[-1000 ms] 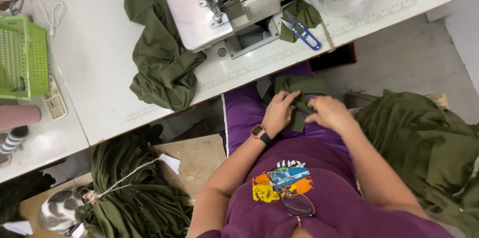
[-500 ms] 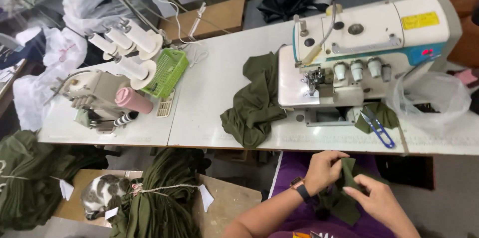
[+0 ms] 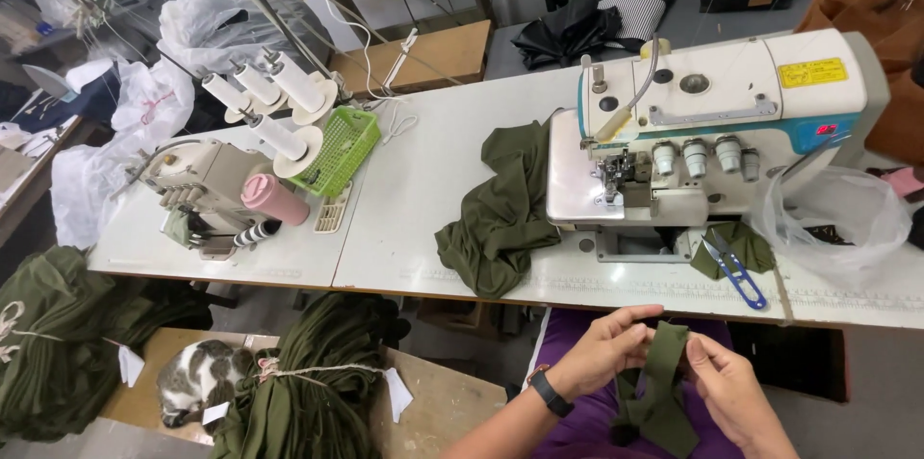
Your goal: Organizing and folding green fabric pieces at a sewing workstation.
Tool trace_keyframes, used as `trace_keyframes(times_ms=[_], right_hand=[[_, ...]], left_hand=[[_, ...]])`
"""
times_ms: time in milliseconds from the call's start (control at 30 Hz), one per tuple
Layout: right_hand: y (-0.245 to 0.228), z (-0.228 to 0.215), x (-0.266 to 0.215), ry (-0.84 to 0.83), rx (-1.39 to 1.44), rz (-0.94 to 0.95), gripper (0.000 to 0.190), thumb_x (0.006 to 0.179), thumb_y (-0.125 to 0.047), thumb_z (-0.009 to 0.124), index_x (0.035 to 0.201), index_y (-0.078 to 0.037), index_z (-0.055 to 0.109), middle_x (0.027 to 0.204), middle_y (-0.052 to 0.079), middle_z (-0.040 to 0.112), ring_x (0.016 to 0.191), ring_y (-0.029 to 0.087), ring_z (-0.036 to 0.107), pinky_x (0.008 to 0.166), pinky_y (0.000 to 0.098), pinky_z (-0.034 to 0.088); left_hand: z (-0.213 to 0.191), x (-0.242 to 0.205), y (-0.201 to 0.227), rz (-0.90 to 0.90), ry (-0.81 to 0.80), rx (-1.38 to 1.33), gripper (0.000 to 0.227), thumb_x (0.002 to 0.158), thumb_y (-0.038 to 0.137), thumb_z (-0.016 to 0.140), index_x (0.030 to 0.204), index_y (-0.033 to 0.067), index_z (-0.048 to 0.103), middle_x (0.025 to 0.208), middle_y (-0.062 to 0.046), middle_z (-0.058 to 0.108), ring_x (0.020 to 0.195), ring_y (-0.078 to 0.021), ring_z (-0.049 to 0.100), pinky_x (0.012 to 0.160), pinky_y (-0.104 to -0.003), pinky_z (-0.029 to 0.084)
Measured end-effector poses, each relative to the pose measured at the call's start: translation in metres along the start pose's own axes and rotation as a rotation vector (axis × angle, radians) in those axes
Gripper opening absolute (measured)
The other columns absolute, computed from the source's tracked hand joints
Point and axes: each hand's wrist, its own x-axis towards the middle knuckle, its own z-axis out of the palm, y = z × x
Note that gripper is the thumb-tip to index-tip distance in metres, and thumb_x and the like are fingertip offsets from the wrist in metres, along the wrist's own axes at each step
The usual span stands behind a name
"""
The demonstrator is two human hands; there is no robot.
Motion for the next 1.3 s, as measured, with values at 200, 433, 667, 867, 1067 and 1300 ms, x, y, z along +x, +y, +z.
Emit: trace_keyframes(times_ms=[200,433,667,867,1067,1300], right_hand=[[0.031,-0.015,0.024,0.034,-0.123,-0.127,0.033,0.097,0.002,0.063,0.127,0.015,0.071,0.115,0.026,0.075,0.100,0.031,0.067,0.092,0.0395,0.055],[0.024,-0.002,0.023,0.056,-0.197,-0.144,0.022,0.094,0.004,0.070,0.113,0.010,0.080,0.097,0.018,0.078,0.085,0.023,0.068,0.079,0.0340,0.055],[0.001,0.004,0.025,-0.184,-0.750,-0.146,0.025,0.095,-0.016,0.066,0.114,-0.006,0.079,0.102,0.003,0.081,0.094,0.012,0.070,0.087,0.0282,0.053],[-0.063,0.035,-0.016,-0.539,-1.070,-0.162,0.023,0.097,-0.022,0.063,0.111,-0.019,0.082,0.080,-0.005,0.073,0.066,0.008,0.053,0.066,0.0245,0.043],[-0.078,0.035,-0.013,-0.469,-1.051,-0.149,0.023,0.097,-0.017,0.066,0.113,-0.016,0.082,0.071,0.000,0.065,0.060,0.012,0.050,0.062,0.0275,0.040],[-0.088,0.053,-0.008,-0.457,-0.765,-0.156,0.029,0.092,-0.008,0.075,0.120,-0.005,0.080,0.079,0.005,0.067,0.071,0.016,0.061,0.068,0.0295,0.047]], left_hand=[[0.009,-0.004,0.005,0.006,0.251,0.349,0.043,0.100,0.022,0.070,0.139,0.0069,0.062,0.078,0.008,0.069,0.073,-0.0007,0.062,0.072,-0.018,0.053],[0.026,-0.014,0.025,0.107,0.281,0.605,0.034,0.102,0.019,0.066,0.135,0.0093,0.064,0.093,0.003,0.072,0.081,-0.0047,0.062,0.078,-0.024,0.051],[0.018,-0.020,0.070,0.248,0.166,0.830,0.041,0.107,0.022,0.046,0.146,0.0104,0.050,0.130,-0.011,0.065,0.122,-0.0230,0.062,0.102,-0.035,0.050],[-0.020,-0.018,0.060,0.003,-0.292,0.742,0.057,0.111,0.058,0.034,0.131,0.0136,0.063,0.119,-0.002,0.062,0.111,-0.0146,0.056,0.100,-0.031,0.045],[-0.011,-0.032,0.091,0.048,-0.376,0.551,0.028,0.105,0.039,0.061,0.085,0.0200,0.063,0.075,0.010,0.050,0.070,-0.0027,0.041,0.069,-0.021,0.034],[-0.017,-0.034,0.127,0.278,-0.238,0.775,0.015,0.100,0.029,0.069,0.091,0.0167,0.067,0.113,-0.002,0.066,0.103,-0.0153,0.062,0.097,-0.032,0.049]])
